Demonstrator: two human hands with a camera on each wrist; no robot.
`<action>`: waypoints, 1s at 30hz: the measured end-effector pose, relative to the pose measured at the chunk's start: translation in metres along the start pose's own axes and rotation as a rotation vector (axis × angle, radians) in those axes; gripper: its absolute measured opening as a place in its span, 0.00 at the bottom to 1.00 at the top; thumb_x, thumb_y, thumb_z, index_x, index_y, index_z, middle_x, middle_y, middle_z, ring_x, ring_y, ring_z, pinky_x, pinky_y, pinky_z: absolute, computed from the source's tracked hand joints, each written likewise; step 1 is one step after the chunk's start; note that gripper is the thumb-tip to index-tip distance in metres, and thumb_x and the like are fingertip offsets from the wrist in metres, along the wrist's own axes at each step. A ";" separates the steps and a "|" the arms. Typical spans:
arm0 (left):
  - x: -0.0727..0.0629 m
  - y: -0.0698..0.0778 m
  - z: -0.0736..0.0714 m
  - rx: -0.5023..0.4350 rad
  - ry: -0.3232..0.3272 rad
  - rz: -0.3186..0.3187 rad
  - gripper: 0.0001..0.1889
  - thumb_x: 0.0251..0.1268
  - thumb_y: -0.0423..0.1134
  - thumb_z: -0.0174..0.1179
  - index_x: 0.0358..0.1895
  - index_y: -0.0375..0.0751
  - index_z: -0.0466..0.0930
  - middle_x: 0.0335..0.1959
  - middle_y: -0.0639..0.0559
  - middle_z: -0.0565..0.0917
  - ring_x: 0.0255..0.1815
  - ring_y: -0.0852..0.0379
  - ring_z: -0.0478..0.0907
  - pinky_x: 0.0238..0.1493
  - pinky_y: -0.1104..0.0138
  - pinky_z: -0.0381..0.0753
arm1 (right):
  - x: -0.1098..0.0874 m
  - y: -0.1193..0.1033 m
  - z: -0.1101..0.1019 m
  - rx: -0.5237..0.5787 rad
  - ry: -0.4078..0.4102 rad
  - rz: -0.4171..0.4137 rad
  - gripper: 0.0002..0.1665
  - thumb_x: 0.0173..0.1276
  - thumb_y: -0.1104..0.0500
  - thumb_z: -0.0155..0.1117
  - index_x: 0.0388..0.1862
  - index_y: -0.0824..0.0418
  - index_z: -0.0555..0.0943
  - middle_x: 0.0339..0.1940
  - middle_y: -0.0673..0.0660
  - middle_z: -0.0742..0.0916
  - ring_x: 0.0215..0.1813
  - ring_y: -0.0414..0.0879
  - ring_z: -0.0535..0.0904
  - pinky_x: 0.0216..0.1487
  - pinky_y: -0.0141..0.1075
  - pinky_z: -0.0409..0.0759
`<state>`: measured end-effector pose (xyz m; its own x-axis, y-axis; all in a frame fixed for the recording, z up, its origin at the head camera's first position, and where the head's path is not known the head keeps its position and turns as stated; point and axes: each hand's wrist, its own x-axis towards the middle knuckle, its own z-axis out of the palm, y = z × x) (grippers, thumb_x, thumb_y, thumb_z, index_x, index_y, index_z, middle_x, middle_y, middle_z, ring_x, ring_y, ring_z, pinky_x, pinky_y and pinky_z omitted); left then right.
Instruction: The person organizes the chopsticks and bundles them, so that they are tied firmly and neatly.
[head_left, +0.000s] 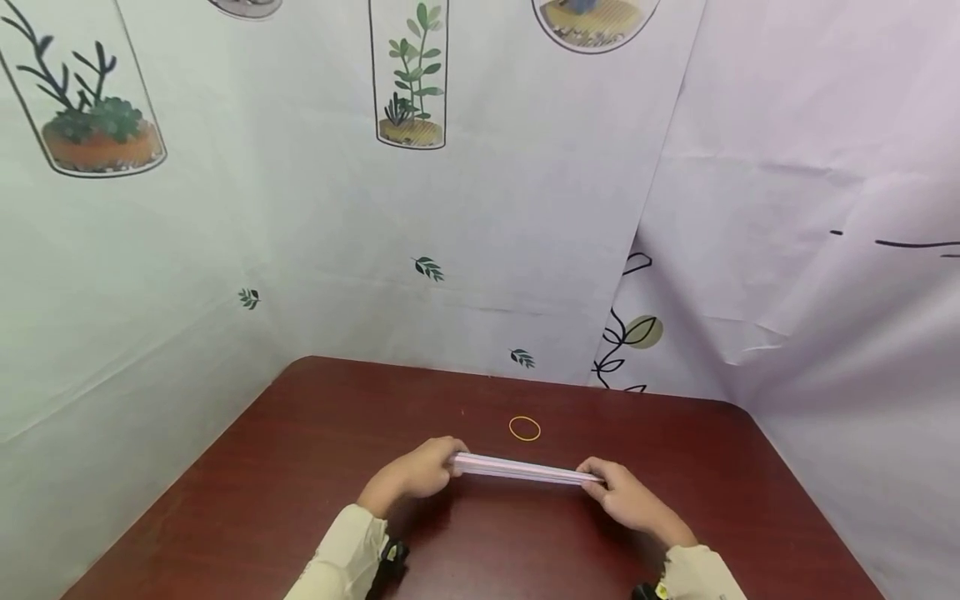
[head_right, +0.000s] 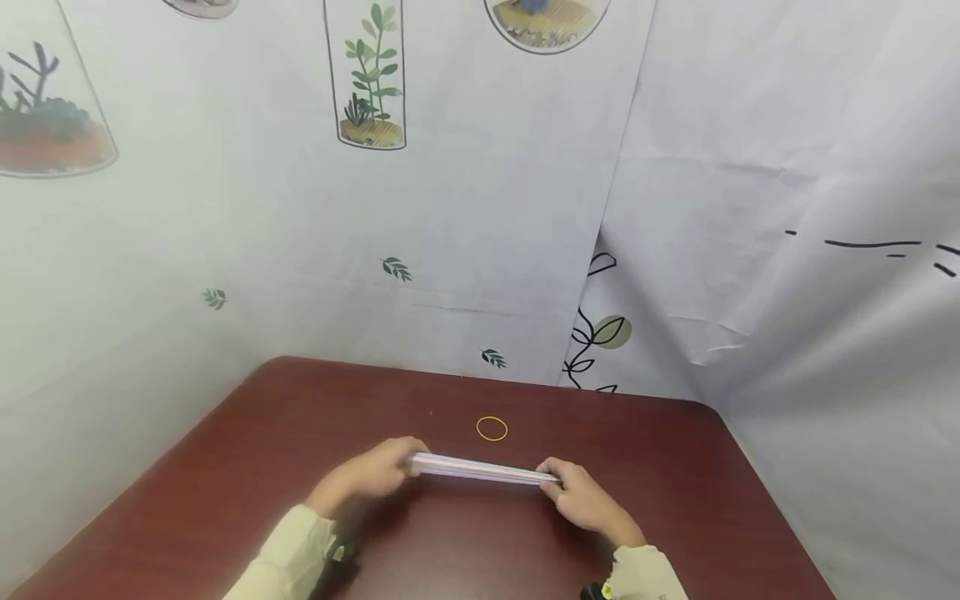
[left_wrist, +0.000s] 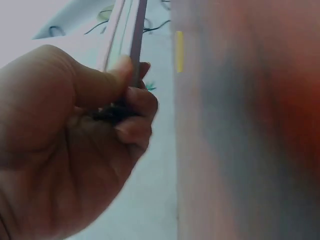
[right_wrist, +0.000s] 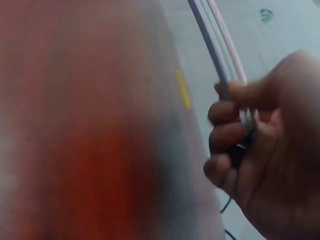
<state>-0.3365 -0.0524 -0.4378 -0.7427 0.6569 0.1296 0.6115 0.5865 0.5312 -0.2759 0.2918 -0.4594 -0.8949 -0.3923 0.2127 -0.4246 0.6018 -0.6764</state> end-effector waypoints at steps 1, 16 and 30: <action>0.001 0.000 -0.002 -0.020 0.015 0.024 0.11 0.65 0.26 0.57 0.49 0.32 0.79 0.42 0.48 0.80 0.44 0.51 0.77 0.50 0.54 0.76 | 0.000 -0.002 -0.003 0.037 0.010 0.000 0.05 0.72 0.62 0.59 0.42 0.62 0.80 0.34 0.53 0.82 0.34 0.35 0.72 0.35 0.32 0.72; 0.004 0.036 -0.007 -0.321 0.212 0.119 0.16 0.59 0.34 0.70 0.50 0.38 0.83 0.37 0.55 0.84 0.32 0.64 0.75 0.37 0.69 0.75 | -0.010 -0.026 -0.035 0.275 0.120 -0.089 0.11 0.69 0.67 0.62 0.45 0.74 0.83 0.19 0.42 0.71 0.20 0.31 0.62 0.15 0.31 0.62; 0.002 0.042 -0.003 -0.271 0.355 0.090 0.10 0.53 0.32 0.73 0.40 0.42 0.88 0.33 0.59 0.84 0.32 0.64 0.76 0.36 0.68 0.76 | -0.012 -0.032 -0.036 -0.002 0.084 -0.187 0.09 0.72 0.62 0.61 0.44 0.64 0.85 0.34 0.47 0.85 0.33 0.31 0.73 0.32 0.31 0.75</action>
<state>-0.3127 -0.0275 -0.4130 -0.7661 0.4693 0.4391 0.6197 0.3582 0.6983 -0.2560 0.3022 -0.4149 -0.8085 -0.4378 0.3932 -0.5849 0.5250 -0.6182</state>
